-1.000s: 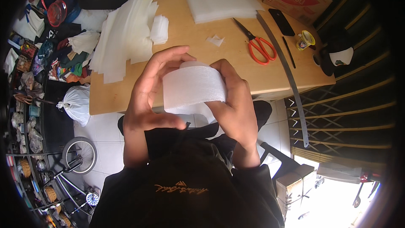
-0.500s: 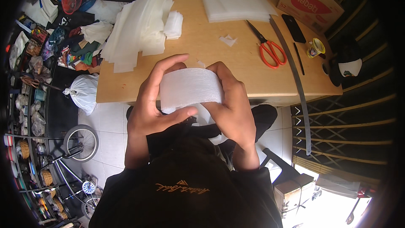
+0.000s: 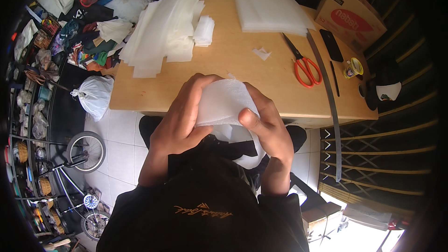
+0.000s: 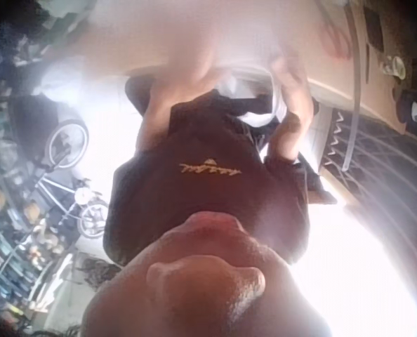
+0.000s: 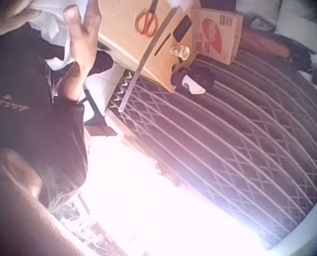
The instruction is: The person cuts strips of white foam by hand using shears, and places the cut segments onto a table.
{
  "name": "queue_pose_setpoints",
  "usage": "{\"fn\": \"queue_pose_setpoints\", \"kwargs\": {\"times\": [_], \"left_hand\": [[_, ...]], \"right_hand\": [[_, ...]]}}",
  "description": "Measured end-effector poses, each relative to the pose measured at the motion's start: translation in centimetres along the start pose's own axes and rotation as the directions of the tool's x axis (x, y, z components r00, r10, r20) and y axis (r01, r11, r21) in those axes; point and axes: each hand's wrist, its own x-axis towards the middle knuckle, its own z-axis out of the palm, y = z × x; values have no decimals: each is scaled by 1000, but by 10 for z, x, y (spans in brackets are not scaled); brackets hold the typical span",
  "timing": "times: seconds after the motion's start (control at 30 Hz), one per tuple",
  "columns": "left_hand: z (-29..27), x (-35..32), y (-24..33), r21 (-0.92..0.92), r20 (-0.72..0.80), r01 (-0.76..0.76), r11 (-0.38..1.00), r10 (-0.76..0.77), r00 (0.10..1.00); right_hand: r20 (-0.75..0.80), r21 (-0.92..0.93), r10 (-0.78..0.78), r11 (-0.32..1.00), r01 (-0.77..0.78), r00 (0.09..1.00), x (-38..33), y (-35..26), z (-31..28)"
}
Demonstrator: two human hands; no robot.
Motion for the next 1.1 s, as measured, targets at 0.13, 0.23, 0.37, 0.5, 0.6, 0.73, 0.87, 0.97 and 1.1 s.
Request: {"fn": "queue_pose_setpoints", "kwargs": {"times": [0.13, 0.23, 0.37, 0.5, 0.6, 0.73, 0.87, 0.97, 1.1], "left_hand": [[-4, 2, 2, 57, 43, 16, 998, -19, 999], [-8, 2, -1, 76, 83, 69, 995, -75, 994], [-15, 2, -4, -26, 90, 123, 992, -120, 989], [-16, 6, -13, -145, 66, 78, 986, -69, 995], [-19, 6, -18, -196, 79, 46, 980, -31, 996], [-15, 8, -21, -211, 77, 28, 977, -12, 997], [-11, 10, -24, -268, 52, 44, 963, -31, 998], [-8, 4, -29, -364, 44, 99, 926, -89, 995], [-2, 1, -31, -547, -51, 88, 833, -137, 989]], "right_hand": [[187, 60, -5, 998, -6, 982, 10, 9, -15], [64, 92, 130, 986, -136, 989, 15, 6, -10], [13, 124, 184, 975, -184, 983, 21, 0, -4], [68, 52, 120, 991, -124, 990, 24, 2, -8], [14, 16, 101, 995, -101, 995, 24, 4, -8], [-55, 31, 80, 996, -78, 995, 22, 10, -7], [-85, -25, 52, 998, -54, 995, 22, 5, -5], [-100, -46, 40, 998, -45, 994, 22, 4, 0], [-86, -70, 60, 995, -66, 994, 20, 8, 4]]}}
